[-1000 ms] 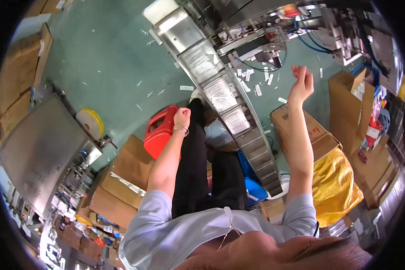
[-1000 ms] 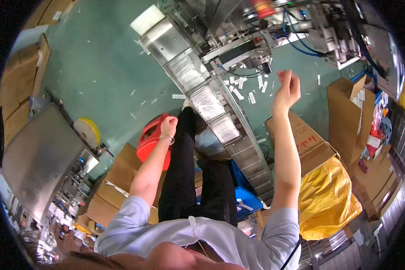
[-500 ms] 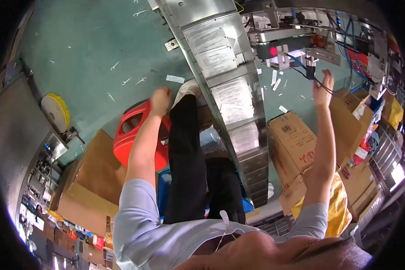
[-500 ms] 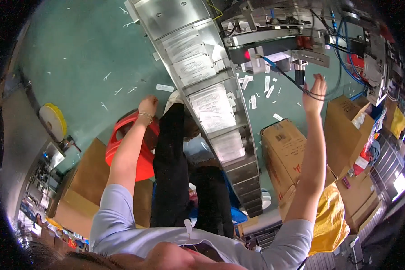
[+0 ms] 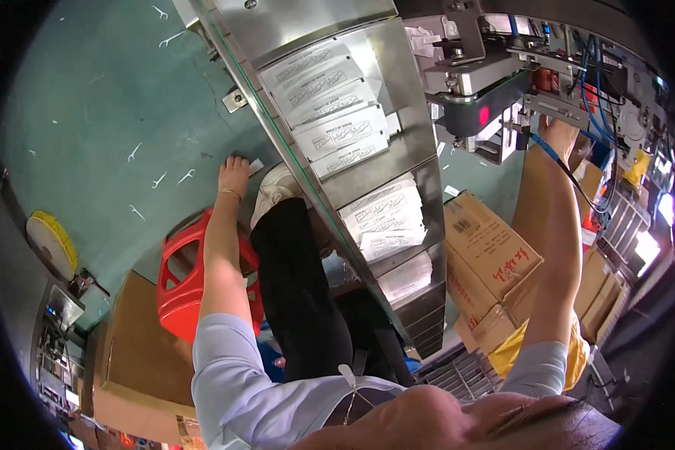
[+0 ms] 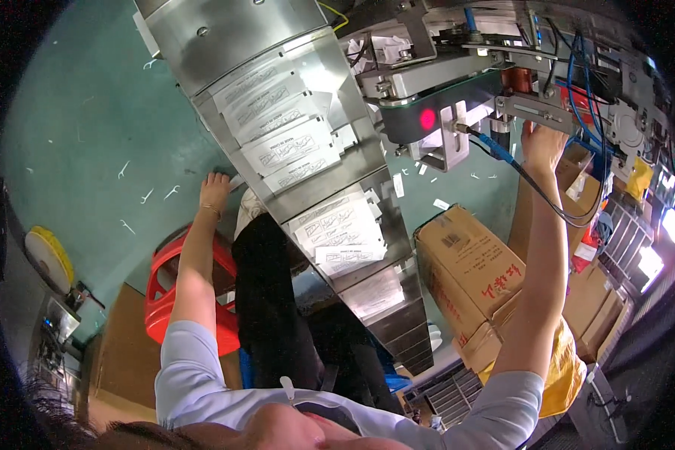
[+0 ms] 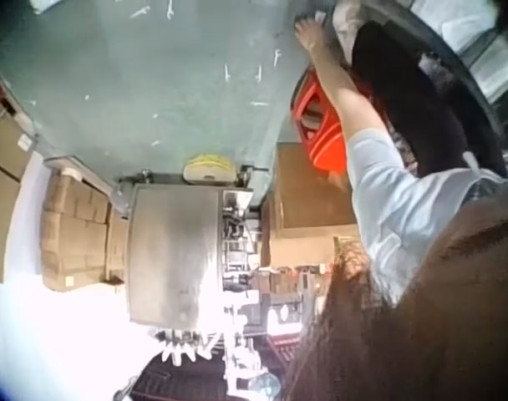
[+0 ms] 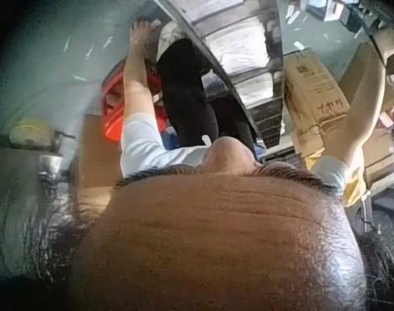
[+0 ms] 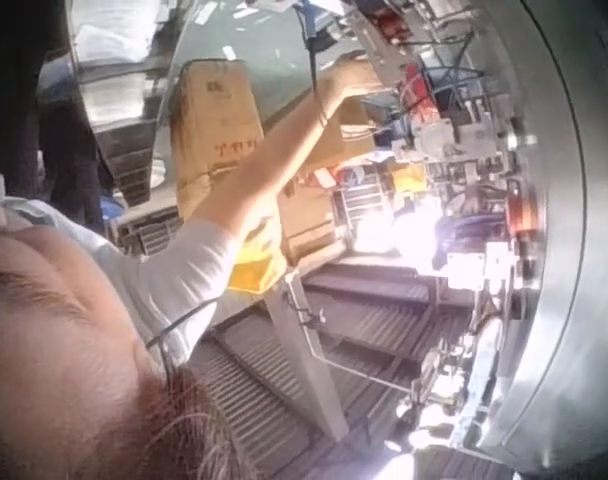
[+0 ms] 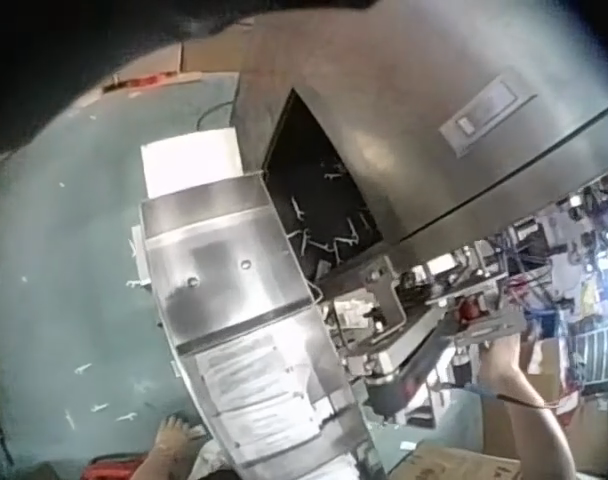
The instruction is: Manually packaging small white products into plastic bags at a factory production line.
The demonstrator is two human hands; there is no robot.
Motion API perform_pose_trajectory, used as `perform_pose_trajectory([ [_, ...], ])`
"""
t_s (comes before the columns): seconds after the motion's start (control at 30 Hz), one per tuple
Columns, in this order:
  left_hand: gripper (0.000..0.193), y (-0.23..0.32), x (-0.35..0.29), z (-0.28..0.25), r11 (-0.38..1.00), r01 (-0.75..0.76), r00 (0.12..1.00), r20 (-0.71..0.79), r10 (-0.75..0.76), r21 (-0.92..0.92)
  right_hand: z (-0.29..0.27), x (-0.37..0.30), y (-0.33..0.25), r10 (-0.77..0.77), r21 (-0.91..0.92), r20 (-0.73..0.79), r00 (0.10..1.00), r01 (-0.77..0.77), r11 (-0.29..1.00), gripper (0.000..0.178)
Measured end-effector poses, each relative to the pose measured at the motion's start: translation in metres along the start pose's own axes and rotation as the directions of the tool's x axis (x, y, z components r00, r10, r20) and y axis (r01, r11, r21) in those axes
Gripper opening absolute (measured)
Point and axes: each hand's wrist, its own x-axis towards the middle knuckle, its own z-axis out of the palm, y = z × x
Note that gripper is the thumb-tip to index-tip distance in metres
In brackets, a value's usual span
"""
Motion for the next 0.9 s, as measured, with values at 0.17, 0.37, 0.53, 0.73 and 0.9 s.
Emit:
perform_pose_trajectory([
  [0.17,0.013,-0.011,-0.033,-0.008,0.832,0.301,0.941,0.001,-0.34,-0.465,-0.003,0.025,0.012,0.062,0.047,0.094,0.994,-0.066,0.997,0.061],
  [0.37,0.015,0.023,-0.068,-0.204,0.266,-0.021,0.612,-0.223,-0.759,-0.964,-0.016,0.036,0.025,0.047,0.088,0.032,0.998,-0.05,0.995,0.065],
  [0.53,0.018,0.086,-0.076,-0.342,0.62,-0.215,0.664,-0.579,-0.474,-0.755,-0.014,0.038,0.025,0.081,0.017,0.153,0.985,-0.084,0.996,0.067],
  [0.73,0.018,0.126,-0.031,-0.363,0.695,-0.297,0.711,-0.637,-0.297,-0.656,-0.023,0.018,0.04,0.085,0.049,0.176,0.981,-0.095,0.994,0.072],
  [0.9,0.021,0.14,-0.019,-0.365,0.89,-0.155,0.676,-0.703,-0.221,-0.429,-0.026,0.007,0.037,0.097,0.072,0.245,0.965,-0.118,0.99,0.072],
])
